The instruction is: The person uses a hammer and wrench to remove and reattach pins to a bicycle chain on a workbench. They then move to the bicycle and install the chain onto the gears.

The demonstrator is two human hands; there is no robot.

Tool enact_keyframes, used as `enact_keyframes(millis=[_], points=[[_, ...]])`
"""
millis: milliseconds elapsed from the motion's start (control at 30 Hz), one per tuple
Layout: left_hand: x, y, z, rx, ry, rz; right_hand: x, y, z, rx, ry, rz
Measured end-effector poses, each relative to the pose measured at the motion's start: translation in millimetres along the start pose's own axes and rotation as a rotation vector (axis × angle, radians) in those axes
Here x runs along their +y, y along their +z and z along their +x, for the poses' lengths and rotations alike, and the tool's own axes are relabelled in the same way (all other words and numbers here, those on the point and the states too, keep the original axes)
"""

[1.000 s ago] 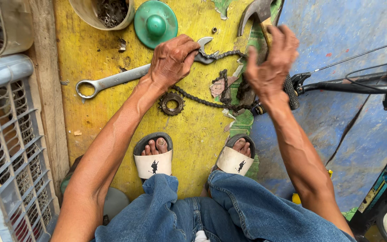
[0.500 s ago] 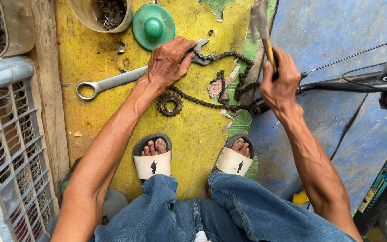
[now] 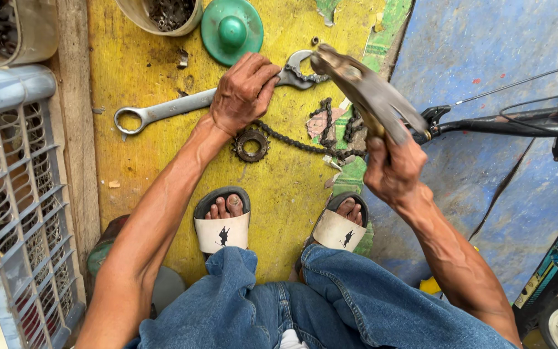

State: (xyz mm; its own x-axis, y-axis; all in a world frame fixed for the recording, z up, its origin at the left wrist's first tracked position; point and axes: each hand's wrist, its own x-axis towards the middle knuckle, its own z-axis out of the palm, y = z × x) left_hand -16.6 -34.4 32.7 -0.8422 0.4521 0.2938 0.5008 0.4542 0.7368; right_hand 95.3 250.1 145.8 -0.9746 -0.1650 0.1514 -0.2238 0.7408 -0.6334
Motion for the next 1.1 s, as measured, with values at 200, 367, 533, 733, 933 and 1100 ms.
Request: enact_keyframes(millis=[200,367,533,733,933,1100], points=[[-4,-2,2,-0.003,-0.005,-0.030,-5,-2,4,-0.013,-0.020,-0.033],[-3,-1,3,-0.007,-0.006,-0.025,0,2,-2,-0.014,-0.060,-0.040],[-5,1,0,-0.013,0.008,-0.009,-1,-9,-12,-0.005,-0.003,0.208],[-9,9,-1,-0.031,0.027,0.002,18,38,4,-0.217,0.008,-0.137],[-8,13,-1,-0.014,0.035,0.043,28,26,1,-0.199,0.214,0.089],[-4,12,0,-0.027,0.006,0.038,55,2,2,0.081,0.238,-0.004]])
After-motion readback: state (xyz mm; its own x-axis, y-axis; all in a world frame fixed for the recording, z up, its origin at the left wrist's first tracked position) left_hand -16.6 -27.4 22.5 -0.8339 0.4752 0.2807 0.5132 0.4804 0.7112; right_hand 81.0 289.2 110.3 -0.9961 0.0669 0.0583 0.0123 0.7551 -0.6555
